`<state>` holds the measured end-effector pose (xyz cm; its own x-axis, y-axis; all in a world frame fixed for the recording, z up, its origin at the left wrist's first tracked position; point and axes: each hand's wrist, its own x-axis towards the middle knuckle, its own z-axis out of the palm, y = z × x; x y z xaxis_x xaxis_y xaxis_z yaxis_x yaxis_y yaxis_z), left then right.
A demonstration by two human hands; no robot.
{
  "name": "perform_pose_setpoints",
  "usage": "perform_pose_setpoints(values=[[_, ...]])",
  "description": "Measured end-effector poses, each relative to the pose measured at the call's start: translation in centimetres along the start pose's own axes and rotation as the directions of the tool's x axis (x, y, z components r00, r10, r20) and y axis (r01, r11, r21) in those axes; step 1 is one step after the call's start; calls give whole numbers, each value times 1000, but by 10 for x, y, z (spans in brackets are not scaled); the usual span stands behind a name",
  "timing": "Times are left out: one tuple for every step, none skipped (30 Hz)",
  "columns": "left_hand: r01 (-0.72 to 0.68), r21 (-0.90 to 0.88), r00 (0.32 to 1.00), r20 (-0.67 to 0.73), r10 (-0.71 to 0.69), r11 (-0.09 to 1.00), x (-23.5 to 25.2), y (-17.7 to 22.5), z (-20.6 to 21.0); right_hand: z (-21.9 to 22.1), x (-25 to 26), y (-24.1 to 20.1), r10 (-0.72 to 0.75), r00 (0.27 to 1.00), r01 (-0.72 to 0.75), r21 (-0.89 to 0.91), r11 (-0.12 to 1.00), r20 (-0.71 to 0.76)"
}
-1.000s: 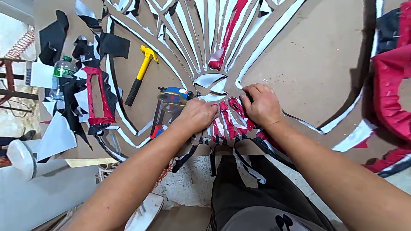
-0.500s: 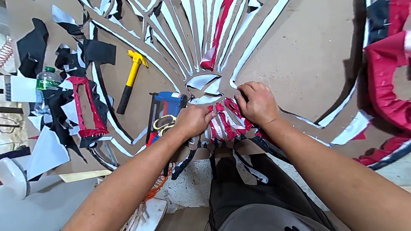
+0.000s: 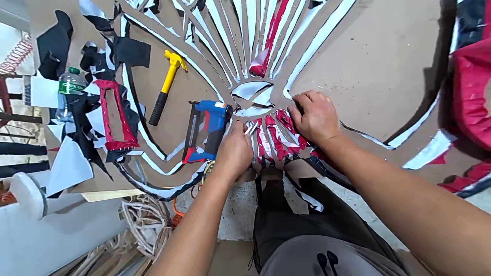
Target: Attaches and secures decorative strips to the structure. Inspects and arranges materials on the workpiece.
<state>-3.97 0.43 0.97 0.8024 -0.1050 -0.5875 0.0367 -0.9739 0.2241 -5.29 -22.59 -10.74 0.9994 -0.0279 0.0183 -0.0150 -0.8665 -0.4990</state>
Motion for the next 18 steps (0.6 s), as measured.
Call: perform_pose_setpoints(values=[[20,-39,999,43,-19,999,-4,0,8,0,0,1,-1,1000,1,3,1000,-3],[57,-117,994,95,-46,991,-10,-1,15,0,-1,1,-5,1000,5,4,1000,-8],[103,-235,987,148,-69,967,-15,-2,21,1,-2,1,-11,1000,11,7,1000,-14],[169,-371,972,216,-92,913,-17,-2,26,2,-2,0,-14,1000,14,9,1000,-16],[242,-514,954,280,-106,823,-19,-1,30,1,-2,0,-17,1000,17,10,1000,-20],[297,-630,943,312,-117,718,-19,2,35,1,-2,0,-18,1000,18,11,1000,-19],[333,-705,937,322,-136,626,-19,5,40,1,-2,1,-19,1000,19,11,1000,-18],[350,-766,936,314,-161,539,-18,7,46,1,-1,1,-18,1000,19,11,1000,-19],[353,-811,935,303,-182,466,-17,9,50,1,-2,1,-16,1000,16,15,1000,-18],[341,-851,939,286,-193,400,-14,8,56,1,-2,1,-14,1000,14,17,1000,-15],[324,-881,942,269,-200,344,-12,8,60,1,-1,1,-12,1000,12,18,1000,-12],[316,-900,943,262,-207,301,-10,8,64,0,-1,1,-9,1000,9,16,1000,-6],[318,-907,940,265,-216,275,-9,9,66,0,-1,1,-7,1000,7,14,1000,-2],[328,-910,935,274,-223,255,-7,9,67,0,0,1,-7,1000,7,10,1000,1],[342,-909,930,292,-222,237,-7,8,68,0,-1,1,-7,1000,7,9,1000,5],[356,-909,926,313,-210,218,-6,7,67,0,-1,1,-7,1000,7,8,1000,11],[370,-909,922,334,-195,194,-5,6,66,0,-1,1,-7,1000,7,7,1000,13],[378,-910,920,348,-181,169,-5,5,65,0,-1,0,-9,1000,9,9,1000,12]])
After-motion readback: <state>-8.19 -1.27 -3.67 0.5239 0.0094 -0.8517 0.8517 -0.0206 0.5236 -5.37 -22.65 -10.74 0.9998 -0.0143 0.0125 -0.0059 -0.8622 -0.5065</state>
